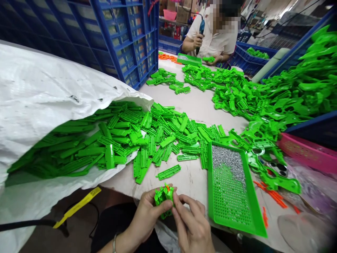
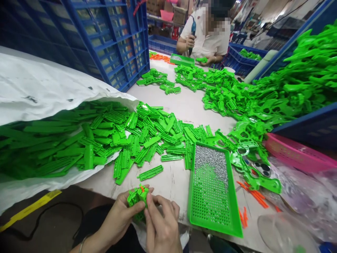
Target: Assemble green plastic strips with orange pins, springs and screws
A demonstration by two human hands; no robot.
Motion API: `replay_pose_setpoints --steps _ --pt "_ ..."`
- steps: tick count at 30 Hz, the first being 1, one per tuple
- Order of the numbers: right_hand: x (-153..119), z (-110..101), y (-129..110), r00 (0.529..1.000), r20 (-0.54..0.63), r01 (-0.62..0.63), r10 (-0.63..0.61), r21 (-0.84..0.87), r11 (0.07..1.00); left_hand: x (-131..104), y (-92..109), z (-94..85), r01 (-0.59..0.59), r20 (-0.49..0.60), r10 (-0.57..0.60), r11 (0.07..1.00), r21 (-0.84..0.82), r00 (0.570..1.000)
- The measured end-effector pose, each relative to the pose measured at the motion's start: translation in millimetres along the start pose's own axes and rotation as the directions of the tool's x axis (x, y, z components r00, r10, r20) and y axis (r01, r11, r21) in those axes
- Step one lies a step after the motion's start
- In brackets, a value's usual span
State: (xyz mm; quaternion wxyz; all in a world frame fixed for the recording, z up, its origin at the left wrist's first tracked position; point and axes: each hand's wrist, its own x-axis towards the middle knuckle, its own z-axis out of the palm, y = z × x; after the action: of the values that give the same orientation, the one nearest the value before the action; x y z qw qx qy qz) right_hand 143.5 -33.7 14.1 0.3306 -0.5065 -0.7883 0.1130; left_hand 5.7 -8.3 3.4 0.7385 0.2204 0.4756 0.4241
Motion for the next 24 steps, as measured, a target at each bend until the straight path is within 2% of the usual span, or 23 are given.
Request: replay_pose_setpoints --steps 4,12,14,18,22,24 --pt "-0.5 -0.3 -0.5 0.998 -0.065 -0.025 0.026 0.027 0.999 1.4 0.9 -0.9 -0.054 0.045 0.048 0.989 0.139 0.998" --pt "-5.2 -2.9 1.4 0.993 -0.054 -0.1 0.108 0.133 0.986 3.5 2.5 1.1 -0.041 0.098 0.026 0.987 0.157 0.995" --pt "-4.5 -4.3 1.9 0.996 -0.055 -0.061 0.065 0.073 0.996 3.6 1.2 2.0 -0.032 0.099 0.016 0.986 0.163 0.995" --pt "-6.3 -4.4 3.7 0.999 -0.031 0.03 -0.035 -0.158 0.987 1.8 1.5 8.1 -0.014 0.094 0.003 0.993 0.115 0.996" --pt "-15.0 -4.5 6.4 0.982 -0.143 -0.143 0.128 -0.099 0.985 -1.7 4.8 15.8 0.036 0.05 -0.034 0.999 -0.04 0.998" --pt "-18.3 -5.3 6.9 0.966 -0.085 -0.245 0.243 -0.01 0.969 -2.4 5.8 18.1 0.045 0.047 -0.041 0.995 -0.094 0.998"
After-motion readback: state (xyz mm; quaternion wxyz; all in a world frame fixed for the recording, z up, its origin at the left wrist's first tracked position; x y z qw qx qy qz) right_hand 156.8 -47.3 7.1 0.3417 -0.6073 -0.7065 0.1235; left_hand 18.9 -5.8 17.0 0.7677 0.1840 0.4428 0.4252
